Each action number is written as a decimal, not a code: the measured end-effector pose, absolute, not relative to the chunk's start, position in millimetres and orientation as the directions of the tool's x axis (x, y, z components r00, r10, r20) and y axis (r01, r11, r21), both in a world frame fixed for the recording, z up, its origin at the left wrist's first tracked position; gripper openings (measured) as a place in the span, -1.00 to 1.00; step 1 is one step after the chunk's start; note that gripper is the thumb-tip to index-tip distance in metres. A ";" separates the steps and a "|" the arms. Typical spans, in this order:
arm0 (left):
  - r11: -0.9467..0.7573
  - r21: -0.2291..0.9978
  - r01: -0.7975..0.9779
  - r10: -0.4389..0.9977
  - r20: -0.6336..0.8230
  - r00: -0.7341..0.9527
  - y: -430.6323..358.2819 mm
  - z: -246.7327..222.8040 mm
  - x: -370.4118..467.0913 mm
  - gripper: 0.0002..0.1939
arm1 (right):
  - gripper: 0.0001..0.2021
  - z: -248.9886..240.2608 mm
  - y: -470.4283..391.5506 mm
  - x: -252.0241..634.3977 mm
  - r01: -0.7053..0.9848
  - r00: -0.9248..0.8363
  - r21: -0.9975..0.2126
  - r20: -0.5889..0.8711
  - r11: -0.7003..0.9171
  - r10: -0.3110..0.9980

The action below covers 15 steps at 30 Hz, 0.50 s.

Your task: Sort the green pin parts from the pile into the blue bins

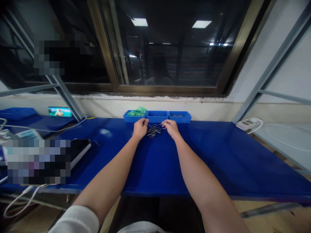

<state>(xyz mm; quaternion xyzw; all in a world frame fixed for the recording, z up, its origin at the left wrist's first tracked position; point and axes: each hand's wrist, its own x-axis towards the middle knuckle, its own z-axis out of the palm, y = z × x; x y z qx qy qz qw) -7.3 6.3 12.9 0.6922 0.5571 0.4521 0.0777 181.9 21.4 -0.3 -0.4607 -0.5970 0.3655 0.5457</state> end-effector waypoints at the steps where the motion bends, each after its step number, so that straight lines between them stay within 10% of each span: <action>1: -0.325 0.597 0.734 0.844 0.533 -0.060 6.4 12.9 -8.6 -0.70 | -0.80 -1.3 22.5 183.3 0.177 0.031 -0.932 0.327 0.317 0.945; 15: -0.129 0.609 0.783 0.906 0.393 -0.157 11.0 8.8 -9.3 -0.78 | -0.56 -7.5 53.7 206.3 0.251 0.323 -0.901 0.422 0.353 0.847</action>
